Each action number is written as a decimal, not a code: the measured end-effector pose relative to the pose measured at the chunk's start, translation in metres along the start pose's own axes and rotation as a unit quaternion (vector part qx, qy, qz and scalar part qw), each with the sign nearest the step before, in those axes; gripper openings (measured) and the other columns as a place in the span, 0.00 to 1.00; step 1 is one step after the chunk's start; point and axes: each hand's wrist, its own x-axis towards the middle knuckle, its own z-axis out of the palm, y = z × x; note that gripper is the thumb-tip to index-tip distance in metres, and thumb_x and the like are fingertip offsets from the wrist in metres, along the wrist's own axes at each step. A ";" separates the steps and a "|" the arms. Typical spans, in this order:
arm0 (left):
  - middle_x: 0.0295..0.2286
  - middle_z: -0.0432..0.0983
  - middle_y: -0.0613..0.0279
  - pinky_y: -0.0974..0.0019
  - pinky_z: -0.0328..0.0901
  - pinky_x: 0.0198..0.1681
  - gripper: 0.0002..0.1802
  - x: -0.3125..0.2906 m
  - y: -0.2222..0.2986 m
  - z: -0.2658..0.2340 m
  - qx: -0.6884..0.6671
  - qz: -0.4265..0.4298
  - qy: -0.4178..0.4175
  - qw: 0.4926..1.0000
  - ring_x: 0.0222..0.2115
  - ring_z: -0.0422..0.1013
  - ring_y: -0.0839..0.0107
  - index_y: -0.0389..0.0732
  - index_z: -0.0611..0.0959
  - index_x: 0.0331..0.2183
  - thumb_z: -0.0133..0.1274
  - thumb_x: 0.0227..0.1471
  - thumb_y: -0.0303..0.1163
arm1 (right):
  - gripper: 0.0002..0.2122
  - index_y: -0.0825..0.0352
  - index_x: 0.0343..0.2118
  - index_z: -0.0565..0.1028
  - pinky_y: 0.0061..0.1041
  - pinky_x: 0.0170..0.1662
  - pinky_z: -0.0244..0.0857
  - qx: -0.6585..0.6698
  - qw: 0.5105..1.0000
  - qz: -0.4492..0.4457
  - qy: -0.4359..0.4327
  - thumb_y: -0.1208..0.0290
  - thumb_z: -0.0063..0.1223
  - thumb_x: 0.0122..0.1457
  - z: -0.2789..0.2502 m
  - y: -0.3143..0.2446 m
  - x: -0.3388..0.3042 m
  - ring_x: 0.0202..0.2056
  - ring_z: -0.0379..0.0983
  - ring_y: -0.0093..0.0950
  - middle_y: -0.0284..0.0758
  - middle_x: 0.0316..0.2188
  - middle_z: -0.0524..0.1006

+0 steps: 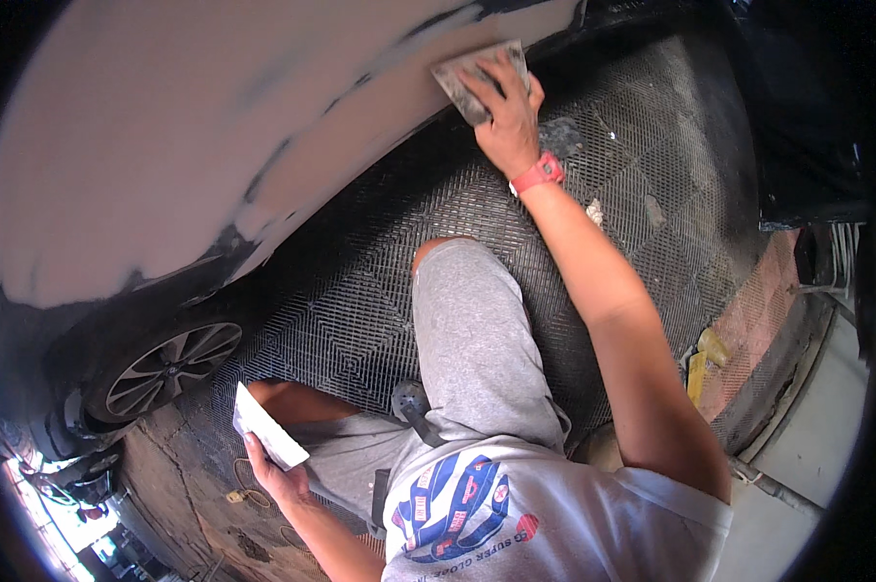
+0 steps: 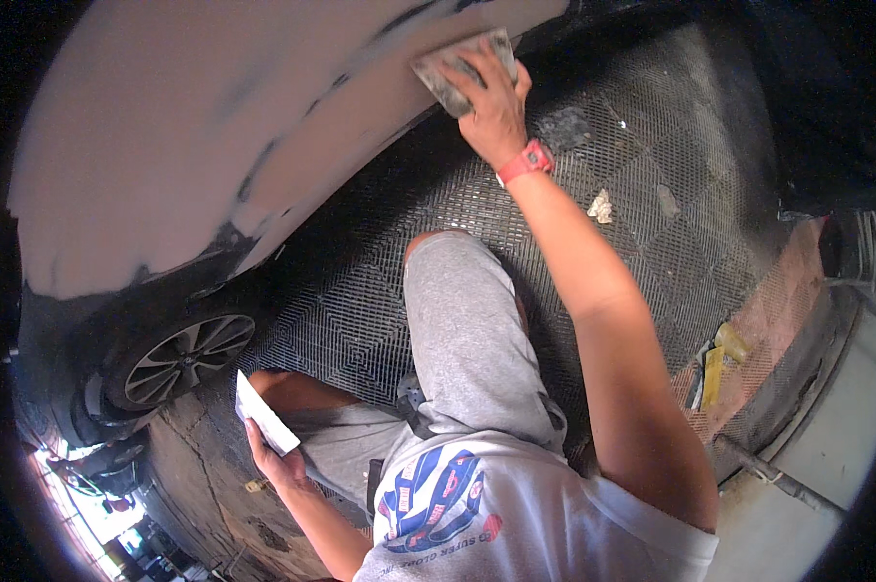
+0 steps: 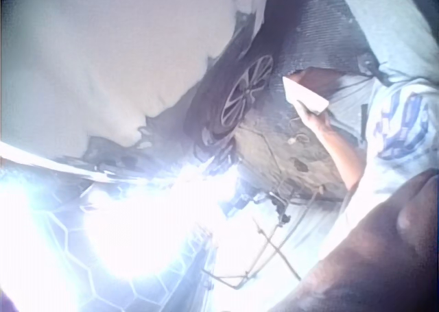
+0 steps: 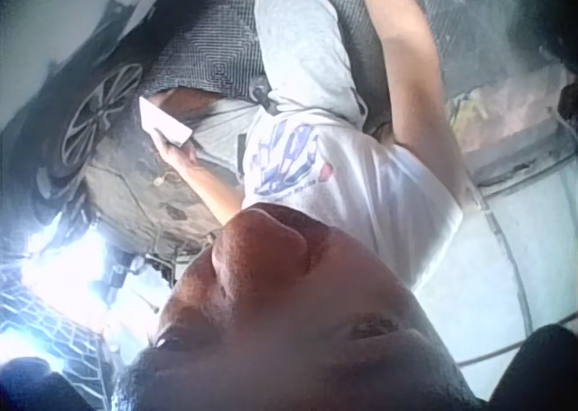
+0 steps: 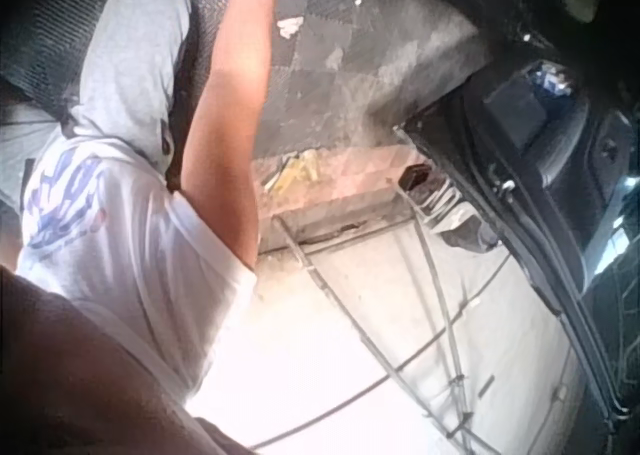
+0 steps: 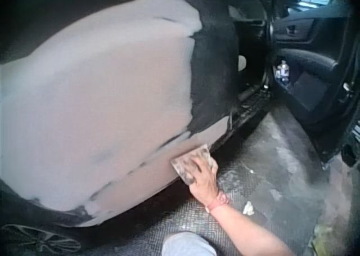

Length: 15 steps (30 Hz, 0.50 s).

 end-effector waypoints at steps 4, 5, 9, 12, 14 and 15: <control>0.51 0.80 0.60 0.64 0.70 0.56 0.27 0.000 -0.002 -0.003 0.002 0.020 0.010 1.000 0.51 0.76 0.68 0.36 0.76 0.58 0.55 0.66 0.44 | 0.25 0.47 0.56 0.80 0.45 0.66 0.47 -0.015 0.998 -0.056 0.013 0.75 0.62 0.53 -0.003 0.013 0.038 0.68 0.63 0.36 0.30 0.58 0.74; 0.51 0.80 0.60 0.64 0.70 0.56 0.27 -0.001 -0.001 -0.002 0.004 0.021 0.022 1.000 0.51 0.76 0.68 0.36 0.76 0.58 0.55 0.66 0.44 | 0.25 0.47 0.56 0.80 0.45 0.66 0.47 -0.016 0.997 -0.071 0.016 0.74 0.62 0.53 -0.001 0.015 0.042 0.68 0.63 0.36 0.30 0.58 0.74; 0.52 0.80 0.60 0.64 0.71 0.56 0.26 -0.005 0.002 -0.004 0.015 0.024 0.031 0.999 0.52 0.76 0.68 0.36 0.76 0.58 0.54 0.67 0.43 | 0.25 0.47 0.53 0.81 0.48 0.68 0.47 0.011 0.999 -0.047 0.001 0.77 0.62 0.51 0.030 0.023 0.009 0.69 0.61 0.37 0.30 0.57 0.73; 0.52 0.79 0.59 0.64 0.71 0.55 0.26 -0.004 0.000 -0.001 0.012 0.024 0.023 0.999 0.52 0.76 0.68 0.36 0.76 0.58 0.54 0.67 0.43 | 0.29 0.46 0.54 0.80 0.53 0.70 0.43 0.014 0.998 -0.057 -0.027 0.82 0.60 0.48 0.045 0.033 -0.022 0.70 0.59 0.38 0.31 0.58 0.72; 0.53 0.79 0.60 0.64 0.70 0.56 0.27 -0.004 0.001 -0.001 0.022 0.025 0.025 0.999 0.52 0.75 0.68 0.36 0.76 0.58 0.55 0.66 0.44 | 0.33 0.44 0.56 0.79 0.56 0.72 0.40 0.002 0.997 -0.053 -0.059 0.85 0.57 0.47 0.047 0.032 -0.034 0.71 0.57 0.38 0.31 0.60 0.70; 0.53 0.78 0.60 0.63 0.69 0.57 0.28 -0.003 0.001 -0.003 0.031 0.029 0.024 0.999 0.53 0.74 0.68 0.36 0.76 0.58 0.55 0.66 0.45 | 0.33 0.44 0.56 0.79 0.56 0.72 0.40 -0.009 0.996 -0.054 -0.072 0.86 0.57 0.47 0.044 0.030 -0.037 0.71 0.57 0.37 0.31 0.60 0.70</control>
